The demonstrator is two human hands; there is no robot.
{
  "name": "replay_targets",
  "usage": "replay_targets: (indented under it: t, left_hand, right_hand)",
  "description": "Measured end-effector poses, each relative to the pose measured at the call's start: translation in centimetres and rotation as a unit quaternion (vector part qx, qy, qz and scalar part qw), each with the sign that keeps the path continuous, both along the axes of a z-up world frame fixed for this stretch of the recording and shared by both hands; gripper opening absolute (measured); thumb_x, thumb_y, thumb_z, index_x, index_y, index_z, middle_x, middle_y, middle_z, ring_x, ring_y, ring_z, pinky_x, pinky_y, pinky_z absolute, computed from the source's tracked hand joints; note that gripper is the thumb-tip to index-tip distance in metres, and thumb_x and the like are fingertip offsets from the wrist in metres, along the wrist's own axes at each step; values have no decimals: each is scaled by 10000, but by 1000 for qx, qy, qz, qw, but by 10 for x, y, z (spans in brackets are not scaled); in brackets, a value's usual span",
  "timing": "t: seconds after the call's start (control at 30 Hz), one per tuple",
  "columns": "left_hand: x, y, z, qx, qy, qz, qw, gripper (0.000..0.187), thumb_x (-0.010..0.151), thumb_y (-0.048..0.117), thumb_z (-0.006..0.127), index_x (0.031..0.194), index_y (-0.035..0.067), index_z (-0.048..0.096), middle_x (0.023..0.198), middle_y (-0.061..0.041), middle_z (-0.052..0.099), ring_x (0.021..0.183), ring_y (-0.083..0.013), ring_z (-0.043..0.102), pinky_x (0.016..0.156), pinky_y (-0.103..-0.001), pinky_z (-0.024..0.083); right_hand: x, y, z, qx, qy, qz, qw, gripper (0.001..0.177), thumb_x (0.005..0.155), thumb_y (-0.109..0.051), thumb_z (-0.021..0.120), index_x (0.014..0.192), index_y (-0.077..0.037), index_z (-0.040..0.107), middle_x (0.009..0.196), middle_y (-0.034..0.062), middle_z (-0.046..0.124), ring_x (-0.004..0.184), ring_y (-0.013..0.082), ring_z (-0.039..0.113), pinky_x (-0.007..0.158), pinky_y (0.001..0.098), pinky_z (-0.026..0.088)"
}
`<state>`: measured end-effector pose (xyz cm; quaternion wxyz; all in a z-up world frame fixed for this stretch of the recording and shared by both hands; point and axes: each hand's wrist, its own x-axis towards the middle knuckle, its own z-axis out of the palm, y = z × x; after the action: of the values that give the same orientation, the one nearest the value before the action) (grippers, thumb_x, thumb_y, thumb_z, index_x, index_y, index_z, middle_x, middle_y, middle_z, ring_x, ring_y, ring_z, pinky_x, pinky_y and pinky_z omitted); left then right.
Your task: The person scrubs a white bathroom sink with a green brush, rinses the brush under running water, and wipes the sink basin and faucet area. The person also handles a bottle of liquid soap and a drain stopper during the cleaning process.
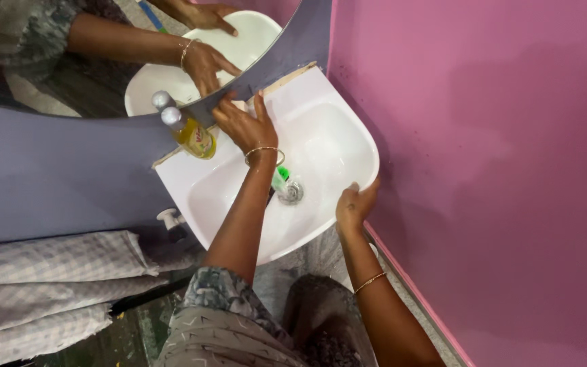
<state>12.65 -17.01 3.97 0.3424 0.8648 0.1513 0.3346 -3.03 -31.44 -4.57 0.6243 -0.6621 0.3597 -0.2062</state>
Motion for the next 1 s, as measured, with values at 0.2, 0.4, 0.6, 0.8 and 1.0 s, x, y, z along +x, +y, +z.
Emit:
replay_targets:
  t: [0.2, 0.4, 0.6, 0.8, 1.0]
  left_hand:
    - [13, 26, -16, -10, -48, -54, 997, 151, 844, 93, 752, 953, 11, 687, 971, -183, 689, 887, -330, 695, 802, -448, 559]
    - [15, 45, 0, -155, -35, -186, 970, 47, 808, 45, 694, 795, 3, 710, 719, -138, 713, 638, -269, 682, 625, -393, 537]
    - [13, 46, -2, -208, -12, -200, 957, 50, 804, 25, 682, 853, 16, 678, 806, -147, 699, 772, -296, 689, 743, -399, 547]
    - [-14, 15, 6, -5, 18, -79, 997, 550, 801, -46, 665, 1308, -27, 453, 1163, -290, 488, 1141, -459, 557, 1029, -483, 445]
    - [-34, 3, 32, -22, 44, -77, 996, 664, 798, -155, 595, 1419, 12, 431, 1195, -292, 434, 1164, -483, 537, 1055, -498, 435]
  right_hand:
    - [1, -2, -3, -25, 1, 5, 1000, 561, 927, 62, 470, 1468, 90, 325, 1312, 315, 572, 1205, 404, 626, 1070, 425, 461]
    - [-1, -2, -13, -7, -101, 12, 995, 555, 906, 97, 442, 1453, 96, 349, 1356, 305, 562, 1254, 388, 595, 1107, 410, 414]
    - [-2, -1, 3, 8, -44, 26, 999, 553, 937, 76, 444, 1477, 74, 326, 1424, 306, 503, 1332, 385, 543, 1156, 418, 380]
    - [1, -5, 39, -340, 62, 107, 932, 697, 889, 6, 527, 1540, 34, 279, 1548, 331, 280, 1382, 468, 400, 1122, 484, 356]
    - [41, -33, 89, -427, 170, 249, 853, 663, 1003, -227, 612, 1547, 28, 332, 1467, 280, 461, 1322, 440, 494, 1092, 496, 412]
